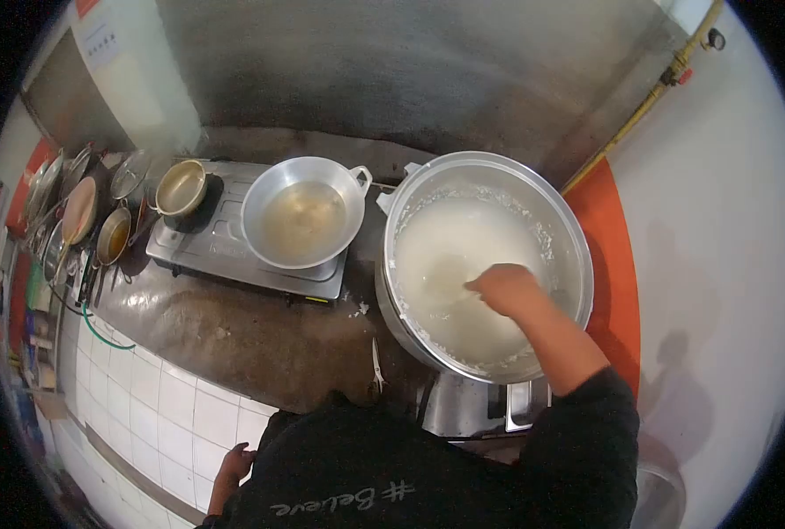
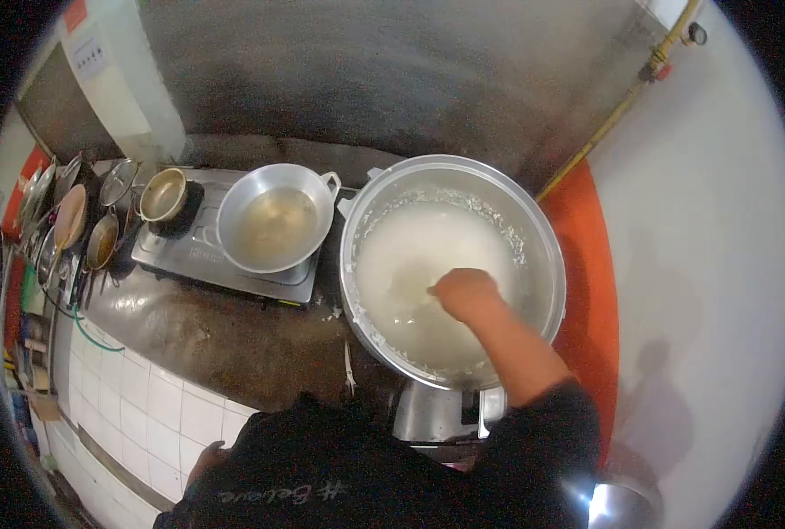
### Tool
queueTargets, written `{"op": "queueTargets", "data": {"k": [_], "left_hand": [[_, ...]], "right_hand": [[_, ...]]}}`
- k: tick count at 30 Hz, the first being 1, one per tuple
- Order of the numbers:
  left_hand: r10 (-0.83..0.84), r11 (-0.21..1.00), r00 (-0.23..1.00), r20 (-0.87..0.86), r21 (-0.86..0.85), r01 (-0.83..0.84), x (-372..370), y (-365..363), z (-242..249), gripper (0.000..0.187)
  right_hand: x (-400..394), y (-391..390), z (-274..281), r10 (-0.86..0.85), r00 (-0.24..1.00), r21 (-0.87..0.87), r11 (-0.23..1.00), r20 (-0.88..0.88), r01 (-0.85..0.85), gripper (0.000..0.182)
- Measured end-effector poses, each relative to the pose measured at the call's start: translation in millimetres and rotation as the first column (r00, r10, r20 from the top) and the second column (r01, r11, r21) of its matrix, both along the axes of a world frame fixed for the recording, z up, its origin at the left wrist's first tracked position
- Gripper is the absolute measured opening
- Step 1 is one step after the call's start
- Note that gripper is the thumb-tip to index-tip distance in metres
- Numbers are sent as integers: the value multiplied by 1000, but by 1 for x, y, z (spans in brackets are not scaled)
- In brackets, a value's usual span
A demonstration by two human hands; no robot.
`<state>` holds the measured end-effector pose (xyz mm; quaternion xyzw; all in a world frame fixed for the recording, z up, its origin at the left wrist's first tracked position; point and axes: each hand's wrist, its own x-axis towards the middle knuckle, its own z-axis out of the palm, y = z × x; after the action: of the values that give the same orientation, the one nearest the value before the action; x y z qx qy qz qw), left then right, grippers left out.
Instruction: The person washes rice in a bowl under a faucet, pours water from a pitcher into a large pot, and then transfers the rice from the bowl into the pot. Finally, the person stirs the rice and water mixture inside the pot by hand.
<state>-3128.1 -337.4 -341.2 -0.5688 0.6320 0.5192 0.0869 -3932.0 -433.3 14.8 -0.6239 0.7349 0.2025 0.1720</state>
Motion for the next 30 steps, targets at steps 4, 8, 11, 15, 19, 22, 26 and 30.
{"op": "queueTargets", "data": {"k": [4,8,11,15,19,22,26,30], "left_hand": [[203,961,960,192,148,-233,-35,37,89,55],[3,997,967,254,80,-24,-28,19,68,56],[56,998,971,231,27,-64,-36,7,70,54],[81,997,961,264,-25,-77,-64,-32,85,52],[251,965,963,94,-97,-242,-81,-50,91,51],[15,991,981,192,-137,11,-66,-56,58,54],[178,984,970,164,-43,-173,-75,-35,97,59],[171,985,984,45,-26,-170,-13,-3,15,38]], "right_hand": [[-9,18,-6,-47,998,82,995,-52,51,38],[-19,32,24,-173,973,24,984,-150,178,39],[-24,49,-5,-146,963,110,978,-228,175,31],[-37,55,-5,-98,976,56,992,-195,111,32],[-60,65,-35,-268,907,58,951,-323,302,33],[-86,51,-19,-267,901,37,954,-342,297,33],[-99,10,-7,-371,882,-14,923,-292,384,29],[-128,-24,-44,-273,895,93,941,-354,325,28]]}}
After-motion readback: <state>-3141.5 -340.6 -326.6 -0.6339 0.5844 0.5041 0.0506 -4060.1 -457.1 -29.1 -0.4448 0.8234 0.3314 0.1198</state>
